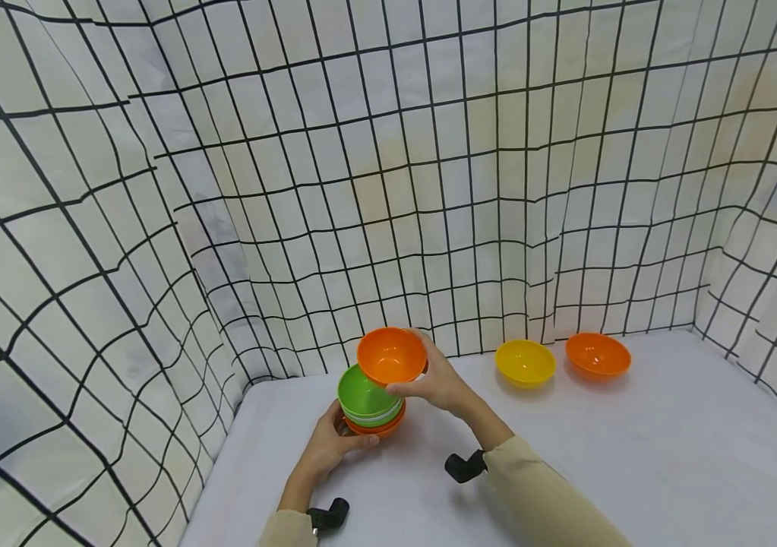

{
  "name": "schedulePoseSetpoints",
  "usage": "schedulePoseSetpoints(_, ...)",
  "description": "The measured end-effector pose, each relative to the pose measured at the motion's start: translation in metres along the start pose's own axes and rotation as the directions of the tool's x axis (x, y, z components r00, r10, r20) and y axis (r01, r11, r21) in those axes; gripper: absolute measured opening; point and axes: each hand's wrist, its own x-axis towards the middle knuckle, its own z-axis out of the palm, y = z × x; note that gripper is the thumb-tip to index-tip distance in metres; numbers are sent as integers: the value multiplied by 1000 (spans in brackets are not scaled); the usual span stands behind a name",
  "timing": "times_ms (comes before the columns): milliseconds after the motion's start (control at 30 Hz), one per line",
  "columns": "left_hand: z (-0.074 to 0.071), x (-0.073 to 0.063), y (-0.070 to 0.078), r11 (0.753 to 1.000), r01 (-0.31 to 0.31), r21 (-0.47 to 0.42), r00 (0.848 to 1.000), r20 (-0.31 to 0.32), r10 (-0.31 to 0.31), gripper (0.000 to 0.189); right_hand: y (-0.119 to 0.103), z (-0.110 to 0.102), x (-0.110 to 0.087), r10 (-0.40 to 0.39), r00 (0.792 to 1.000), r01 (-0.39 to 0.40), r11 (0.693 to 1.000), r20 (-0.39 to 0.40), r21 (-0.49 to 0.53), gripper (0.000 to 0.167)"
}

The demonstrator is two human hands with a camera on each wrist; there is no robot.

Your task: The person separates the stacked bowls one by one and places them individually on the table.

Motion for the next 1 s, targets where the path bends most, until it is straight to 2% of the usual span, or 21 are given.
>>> schedulePoseSetpoints(267,1,1,0,1000,4,10,1000,-5,-4,97,1,-14,-10,44,994,-42,999,-95,23,110)
schedulePoseSetpoints(600,0,0,2,1000,4,-14,1000,-14,-4,96,19,-32,-18,63,980,-59,998,-188,28,110)
schedulePoseSetpoints(833,1,-1,4,1000,4,-10,1000,-9,-4,97,33,-38,-23,154,958,-151,988,-243,30,121)
schedulePoseSetpoints(1000,1,-2,5,1000,6,-22,1000,-18,-7,95,41,-40,-23,179,951,-180,983,-252,21,123)
